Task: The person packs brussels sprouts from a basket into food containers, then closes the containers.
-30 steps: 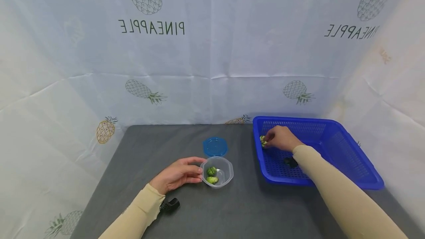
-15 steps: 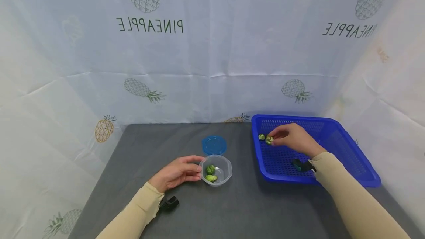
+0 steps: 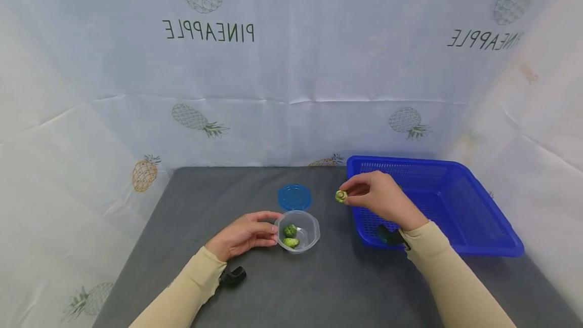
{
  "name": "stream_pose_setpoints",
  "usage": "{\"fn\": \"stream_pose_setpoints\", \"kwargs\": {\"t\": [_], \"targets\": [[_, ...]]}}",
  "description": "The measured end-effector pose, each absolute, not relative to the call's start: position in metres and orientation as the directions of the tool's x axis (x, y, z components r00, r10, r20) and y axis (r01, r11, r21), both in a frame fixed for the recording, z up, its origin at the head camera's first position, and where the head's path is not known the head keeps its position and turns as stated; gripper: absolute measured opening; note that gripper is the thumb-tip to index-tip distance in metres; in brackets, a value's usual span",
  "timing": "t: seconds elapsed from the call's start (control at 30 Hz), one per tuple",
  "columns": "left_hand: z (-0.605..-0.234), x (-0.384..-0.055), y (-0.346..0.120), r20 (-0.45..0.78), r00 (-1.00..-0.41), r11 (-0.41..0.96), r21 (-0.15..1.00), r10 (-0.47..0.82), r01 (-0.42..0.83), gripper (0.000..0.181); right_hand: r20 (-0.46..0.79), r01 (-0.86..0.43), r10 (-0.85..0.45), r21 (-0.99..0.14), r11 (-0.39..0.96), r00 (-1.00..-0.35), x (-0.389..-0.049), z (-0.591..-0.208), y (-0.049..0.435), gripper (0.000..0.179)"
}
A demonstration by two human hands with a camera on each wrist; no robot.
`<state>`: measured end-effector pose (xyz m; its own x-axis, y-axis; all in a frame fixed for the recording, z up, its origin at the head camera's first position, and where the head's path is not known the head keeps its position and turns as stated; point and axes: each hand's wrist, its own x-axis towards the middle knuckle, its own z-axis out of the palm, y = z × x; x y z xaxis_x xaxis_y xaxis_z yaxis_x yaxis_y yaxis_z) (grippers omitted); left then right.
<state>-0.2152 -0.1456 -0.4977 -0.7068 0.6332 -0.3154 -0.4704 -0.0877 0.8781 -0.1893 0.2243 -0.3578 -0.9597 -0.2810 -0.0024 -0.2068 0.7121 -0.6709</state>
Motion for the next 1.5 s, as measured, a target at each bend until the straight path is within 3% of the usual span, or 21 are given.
{"fn": "stream_pose_setpoints", "kwargs": {"t": [0.33,0.87,1.13,1.33,1.5], "targets": [[-0.496,-0.217,-0.139,-0.319,-0.705,-0.067,0.885,0.633,-0.461,0.059,0.047,-0.34,-0.386,-0.576,0.743,-0.921,-0.174,-0.393,0.161,0.018],[-0.496,-0.217,-0.143,-0.332,-0.706,-0.074,0.876,0.625,-0.477,0.059,0.046,-0.502,-0.526,-0.378,0.778,-0.849,-0.172,-0.406,0.128,0.01],[-0.496,-0.217,-0.144,-0.324,-0.712,-0.074,0.881,0.623,-0.466,0.057,-0.013,-0.519,-0.566,-0.378,0.766,-0.825,-0.171,-0.406,0.12,0.014],[-0.496,-0.216,-0.144,-0.322,-0.71,-0.082,0.879,0.627,-0.471,0.056,-0.008,-0.521,-0.575,-0.412,0.747,-0.818,-0.175,-0.397,0.128,0.026],[-0.496,-0.215,-0.147,-0.322,-0.71,-0.088,0.876,0.626,-0.474,0.056,0.009,-0.508,-0.562,-0.438,0.741,-0.827,-0.182,-0.386,0.145,0.022]]}}
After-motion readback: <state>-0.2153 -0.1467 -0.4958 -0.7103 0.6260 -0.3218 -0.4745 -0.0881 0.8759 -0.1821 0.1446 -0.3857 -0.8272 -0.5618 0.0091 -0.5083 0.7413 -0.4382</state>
